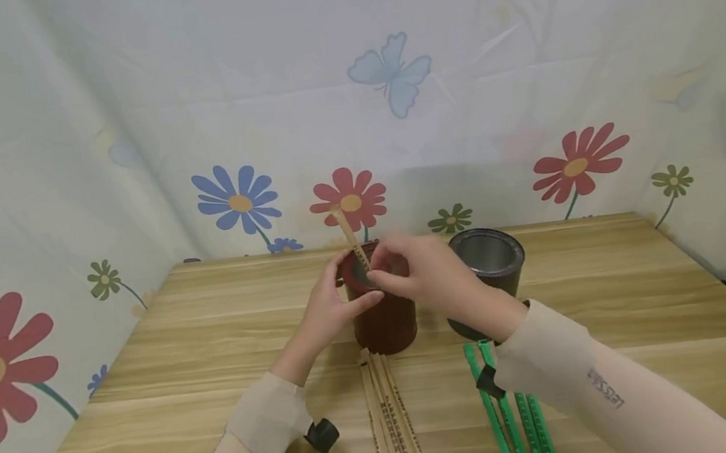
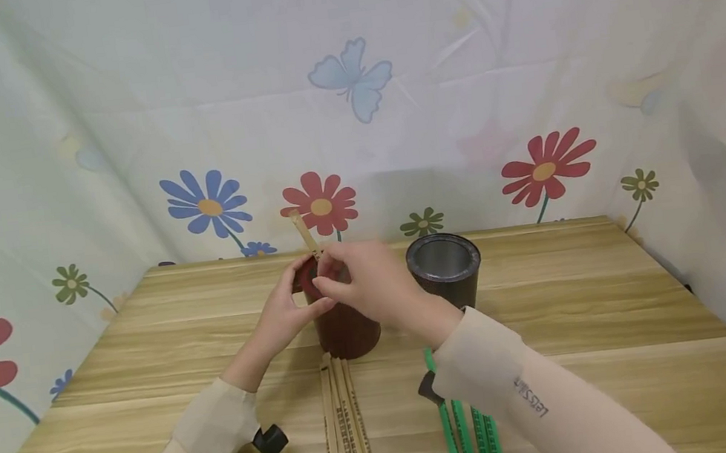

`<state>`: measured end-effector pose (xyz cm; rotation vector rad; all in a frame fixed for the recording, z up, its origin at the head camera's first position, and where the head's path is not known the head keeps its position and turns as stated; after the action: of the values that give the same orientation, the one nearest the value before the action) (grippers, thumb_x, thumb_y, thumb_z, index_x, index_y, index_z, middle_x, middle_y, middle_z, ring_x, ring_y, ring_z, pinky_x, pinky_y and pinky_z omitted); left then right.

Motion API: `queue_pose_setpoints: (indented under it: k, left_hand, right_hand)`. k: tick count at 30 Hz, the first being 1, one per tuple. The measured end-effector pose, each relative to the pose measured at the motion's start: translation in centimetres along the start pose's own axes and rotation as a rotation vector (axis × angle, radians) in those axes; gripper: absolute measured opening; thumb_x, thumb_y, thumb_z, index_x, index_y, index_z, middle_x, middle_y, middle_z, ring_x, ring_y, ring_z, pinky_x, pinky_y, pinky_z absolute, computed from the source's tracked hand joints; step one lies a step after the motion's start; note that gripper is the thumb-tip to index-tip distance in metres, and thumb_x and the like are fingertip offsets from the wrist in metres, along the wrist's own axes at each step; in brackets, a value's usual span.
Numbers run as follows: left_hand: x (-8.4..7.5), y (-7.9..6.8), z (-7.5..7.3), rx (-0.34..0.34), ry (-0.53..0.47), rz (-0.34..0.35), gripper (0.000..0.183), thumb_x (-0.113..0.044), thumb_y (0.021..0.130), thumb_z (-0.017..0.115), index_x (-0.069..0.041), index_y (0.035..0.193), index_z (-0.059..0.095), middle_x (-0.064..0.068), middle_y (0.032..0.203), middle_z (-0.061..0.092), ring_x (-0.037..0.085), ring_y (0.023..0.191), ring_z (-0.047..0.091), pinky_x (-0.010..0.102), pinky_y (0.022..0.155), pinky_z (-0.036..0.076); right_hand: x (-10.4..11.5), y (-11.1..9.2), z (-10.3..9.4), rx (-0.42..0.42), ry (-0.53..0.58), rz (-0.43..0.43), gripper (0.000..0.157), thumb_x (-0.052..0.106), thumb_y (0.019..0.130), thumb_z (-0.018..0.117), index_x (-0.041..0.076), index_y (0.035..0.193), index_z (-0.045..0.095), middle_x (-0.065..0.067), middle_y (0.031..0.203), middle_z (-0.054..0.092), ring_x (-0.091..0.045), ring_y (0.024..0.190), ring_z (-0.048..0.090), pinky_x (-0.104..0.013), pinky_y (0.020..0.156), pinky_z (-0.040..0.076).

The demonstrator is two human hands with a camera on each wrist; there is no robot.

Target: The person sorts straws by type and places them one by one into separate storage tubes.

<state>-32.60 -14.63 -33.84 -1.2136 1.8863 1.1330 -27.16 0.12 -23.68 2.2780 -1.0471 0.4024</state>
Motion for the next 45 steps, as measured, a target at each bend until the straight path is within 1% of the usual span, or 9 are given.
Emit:
queue_pose_setpoints:
  k: [4, 11, 17, 20, 24, 28, 35, 38, 45]
  left_hand:
    - [0.1, 0.1, 0.1, -0.009, 0.003, 0.003, 0.084, -0.028, 0.079, 0.078, -0.009, 0.146, 0.031, 0.012, 0.14, 0.049, 0.028, 0.126, 0.047, 0.054, 0.107, 0.036]
    - [0.2, 0.1, 0.2, -0.013, -0.005, -0.001, 0.086, -0.031, 0.078, 0.079, -0.009, 0.146, 0.032, 0.011, 0.14, 0.049, 0.029, 0.125, 0.047, 0.053, 0.106, 0.037]
    - [0.2, 0.1, 0.0, -0.023, -0.004, -0.005, 0.086, -0.029, 0.078, 0.08, -0.009, 0.146, 0.032, 0.011, 0.138, 0.051, 0.028, 0.124, 0.048, 0.05, 0.105, 0.038]
    - [0.1, 0.0, -0.1, -0.025, 0.004, -0.016, 0.087, -0.029, 0.078, 0.08, -0.009, 0.147, 0.031, 0.011, 0.139, 0.05, 0.029, 0.124, 0.048, 0.051, 0.106, 0.038]
    - [0.1, -0.1, -0.3, -0.031, 0.006, -0.034, 0.087, -0.028, 0.078, 0.08, -0.009, 0.147, 0.031, 0.012, 0.141, 0.048, 0.03, 0.125, 0.047, 0.053, 0.107, 0.038]
    - [0.2, -0.1, -0.3, -0.034, 0.001, -0.052, 0.086, -0.027, 0.078, 0.079, -0.01, 0.147, 0.031, 0.011, 0.141, 0.048, 0.03, 0.125, 0.046, 0.054, 0.107, 0.037]
    - [0.4, 0.1, -0.1, -0.016, 0.008, -0.05, 0.088, -0.031, 0.078, 0.079, -0.011, 0.148, 0.029, 0.009, 0.142, 0.047, 0.028, 0.126, 0.046, 0.051, 0.107, 0.038]
    - [0.3, 0.1, 0.0, -0.013, 0.009, -0.049, 0.088, -0.031, 0.078, 0.079, -0.011, 0.148, 0.029, 0.009, 0.143, 0.046, 0.028, 0.127, 0.045, 0.049, 0.107, 0.038]
    - [0.1, 0.1, 0.1, -0.009, 0.003, -0.049, 0.088, -0.03, 0.078, 0.079, -0.009, 0.148, 0.029, 0.011, 0.143, 0.046, 0.03, 0.127, 0.045, 0.052, 0.108, 0.037]
  right_hand:
    - [0.2, -2.3, 0.7, 0.072, 0.015, 0.029, 0.009, 0.025, 0.09, 0.067, 0.016, 0.091, 0.065, 0.006, 0.077, 0.065, -0.005, 0.065, 0.054, -0.022, 0.061, 0.047]
    - [-0.8, -5.3, 3.8, 0.185, -0.003, 0.056, 0.007, 0.022, 0.088, 0.068, 0.019, 0.084, 0.064, 0.01, 0.07, 0.061, -0.001, 0.055, 0.047, -0.018, 0.053, 0.042]
    - [-1.4, -6.8, 7.2, 0.264, -0.036, 0.017, 0.01, 0.018, 0.086, 0.067, 0.017, 0.077, 0.063, 0.01, 0.066, 0.06, 0.002, 0.052, 0.042, -0.016, 0.049, 0.038]
    - [-1.8, -7.3, 8.8, 0.307, -0.049, 0.022, 0.013, 0.016, 0.084, 0.066, 0.015, 0.072, 0.062, 0.011, 0.06, 0.055, 0.002, 0.051, 0.04, -0.015, 0.049, 0.036]
    - [-2.3, -7.7, 10.3, 0.331, -0.067, 0.062, 0.014, 0.016, 0.081, 0.067, 0.015, 0.069, 0.06, 0.012, 0.057, 0.048, 0.001, 0.051, 0.039, -0.016, 0.048, 0.035]
    - [-2.6, -8.0, 11.0, 0.336, -0.126, 0.093, 0.017, 0.019, 0.081, 0.068, 0.017, 0.068, 0.059, 0.012, 0.058, 0.048, -0.001, 0.051, 0.039, -0.018, 0.048, 0.034]
    - [-3.6, -8.3, 11.7, 0.364, -0.218, 0.158, 0.024, 0.025, 0.083, 0.07, 0.018, 0.065, 0.055, 0.01, 0.057, 0.048, -0.005, 0.051, 0.04, -0.02, 0.047, 0.033]
    - [-3.9, -8.4, 12.0, 0.373, -0.238, 0.177, 0.027, 0.026, 0.082, 0.071, 0.019, 0.063, 0.053, 0.01, 0.056, 0.047, -0.006, 0.051, 0.041, -0.021, 0.047, 0.033]
    - [-4.3, -8.4, 12.5, 0.372, -0.256, 0.198, 0.027, 0.027, 0.08, 0.071, 0.019, 0.061, 0.053, 0.009, 0.054, 0.047, -0.008, 0.05, 0.041, -0.022, 0.047, 0.033]
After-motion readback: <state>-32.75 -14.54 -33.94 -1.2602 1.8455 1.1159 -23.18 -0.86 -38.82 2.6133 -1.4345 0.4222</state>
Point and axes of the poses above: each hand's wrist, its own y-axis towards the middle knuckle, its own z-axis out of the palm, x = y × z, the point moved 7 cm from there along y, towards the middle knuckle
